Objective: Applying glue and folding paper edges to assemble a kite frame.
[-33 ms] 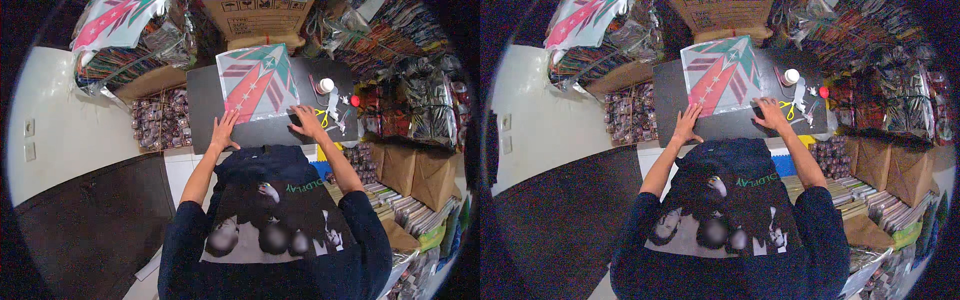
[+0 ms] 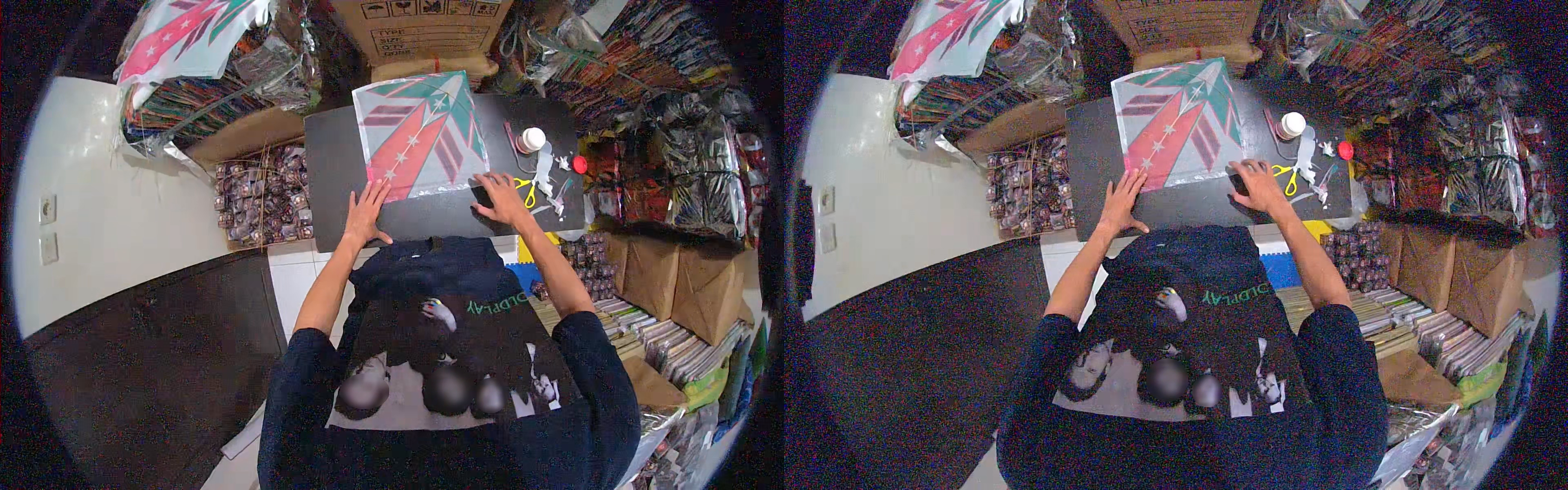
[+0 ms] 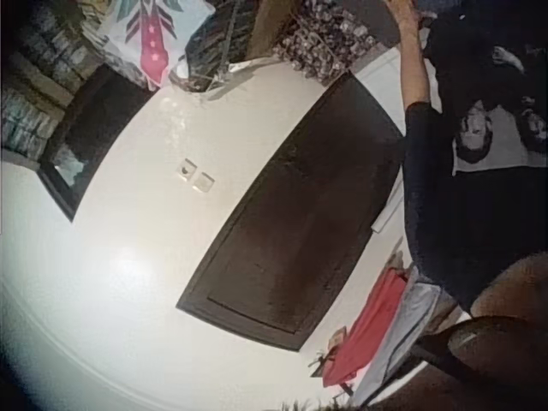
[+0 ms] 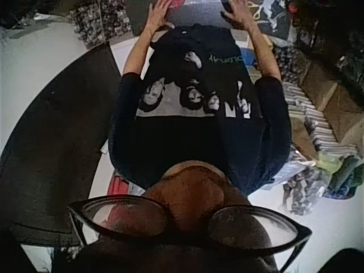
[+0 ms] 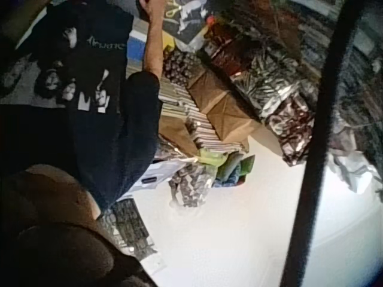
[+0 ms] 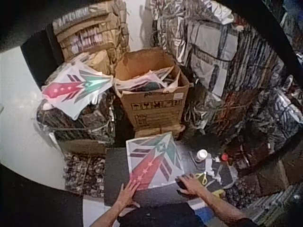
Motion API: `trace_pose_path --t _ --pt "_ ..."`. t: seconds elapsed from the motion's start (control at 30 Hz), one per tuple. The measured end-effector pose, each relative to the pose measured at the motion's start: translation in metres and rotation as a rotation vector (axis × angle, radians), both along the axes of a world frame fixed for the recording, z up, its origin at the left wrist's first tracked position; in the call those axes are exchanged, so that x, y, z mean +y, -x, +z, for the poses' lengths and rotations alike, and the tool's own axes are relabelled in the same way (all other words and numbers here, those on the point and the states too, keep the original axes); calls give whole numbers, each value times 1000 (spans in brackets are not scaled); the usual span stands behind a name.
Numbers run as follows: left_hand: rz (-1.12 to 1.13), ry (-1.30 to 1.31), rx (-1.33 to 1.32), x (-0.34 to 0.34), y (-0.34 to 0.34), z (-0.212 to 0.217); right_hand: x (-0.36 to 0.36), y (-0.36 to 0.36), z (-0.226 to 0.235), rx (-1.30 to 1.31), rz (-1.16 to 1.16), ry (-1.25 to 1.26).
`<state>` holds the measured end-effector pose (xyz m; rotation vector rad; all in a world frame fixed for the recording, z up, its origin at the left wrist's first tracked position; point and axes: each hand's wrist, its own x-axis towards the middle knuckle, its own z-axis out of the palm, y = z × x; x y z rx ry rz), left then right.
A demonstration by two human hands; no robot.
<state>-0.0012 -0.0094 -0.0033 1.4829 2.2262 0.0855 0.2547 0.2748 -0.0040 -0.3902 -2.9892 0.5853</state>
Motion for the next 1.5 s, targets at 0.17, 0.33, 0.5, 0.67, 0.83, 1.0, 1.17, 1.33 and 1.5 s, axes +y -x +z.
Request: trace_pose_path --t 0.17,0.33,0.5,0.67,0.83,1.0,1.17,1.33,1.5 --pt "0 3 -6 0 0 3 5 -5 1 -42 -35 -17" --pt "-5 -6 4 0 0 1 2 -7 7 -2 -63 -1" --pt "-17 40 21 3 -1 6 -6 -8 3 -36 -33 12" --pt "-21 23 22 1 0 2 -6 -7 3 -97 -39 9" --pt "-21 21 26 1 0 2 4 -9 5 -68 -83 72" --pt "-34 98 65 4 -1 5 6 -20 0 -91 -47 -54" --pt "-15 56 36 2 -1 5 9 -22 1 8 -150 22" --pt "-7 54 26 1 -1 5 5 -24 0 -73 -93 -30" --pt "-13 45 16 2 0 6 8 -19 -1 -108 -126 12"
